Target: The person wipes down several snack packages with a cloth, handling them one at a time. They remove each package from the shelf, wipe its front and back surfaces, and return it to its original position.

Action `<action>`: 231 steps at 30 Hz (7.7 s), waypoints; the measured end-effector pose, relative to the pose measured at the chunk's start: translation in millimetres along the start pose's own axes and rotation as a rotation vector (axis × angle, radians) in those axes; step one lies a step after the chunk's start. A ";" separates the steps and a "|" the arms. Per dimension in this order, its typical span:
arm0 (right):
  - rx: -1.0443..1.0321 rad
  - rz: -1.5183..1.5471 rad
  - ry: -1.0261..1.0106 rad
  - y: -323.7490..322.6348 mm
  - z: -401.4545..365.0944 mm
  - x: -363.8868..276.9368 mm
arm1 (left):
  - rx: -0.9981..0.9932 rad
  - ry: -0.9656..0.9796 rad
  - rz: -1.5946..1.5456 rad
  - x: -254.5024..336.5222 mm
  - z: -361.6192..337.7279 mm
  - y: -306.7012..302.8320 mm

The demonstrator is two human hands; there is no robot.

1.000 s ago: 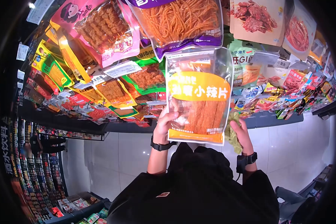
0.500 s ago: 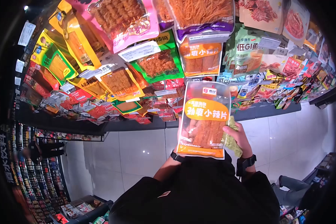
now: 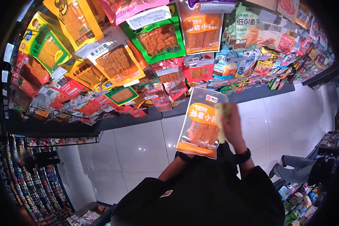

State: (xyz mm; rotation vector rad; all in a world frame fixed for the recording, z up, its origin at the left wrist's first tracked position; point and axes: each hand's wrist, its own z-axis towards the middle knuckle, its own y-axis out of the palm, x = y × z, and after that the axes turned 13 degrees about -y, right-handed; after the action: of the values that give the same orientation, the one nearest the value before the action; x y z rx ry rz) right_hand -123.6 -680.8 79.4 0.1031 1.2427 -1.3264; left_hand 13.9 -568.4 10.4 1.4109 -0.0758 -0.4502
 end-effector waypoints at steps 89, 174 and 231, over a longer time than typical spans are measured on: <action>-0.216 -0.228 -0.367 -20.2 24.9 1.3 | 0.182 0.158 0.010 1.9 -11.1 -26.9; 0.197 0.488 0.467 -16.2 -32.5 30.3 | 0.289 0.109 0.268 17.2 -14.4 -77.4; -0.414 -0.339 -0.553 33.5 -1.7 -31.1 | 0.090 0.307 -0.046 -2.1 0.8 -31.6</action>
State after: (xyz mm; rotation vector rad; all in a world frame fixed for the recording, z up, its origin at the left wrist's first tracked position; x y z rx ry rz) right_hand -91.8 -648.0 81.9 -0.7485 1.0493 -1.2326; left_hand 3.6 -571.2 -19.4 1.5583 0.1880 -0.2664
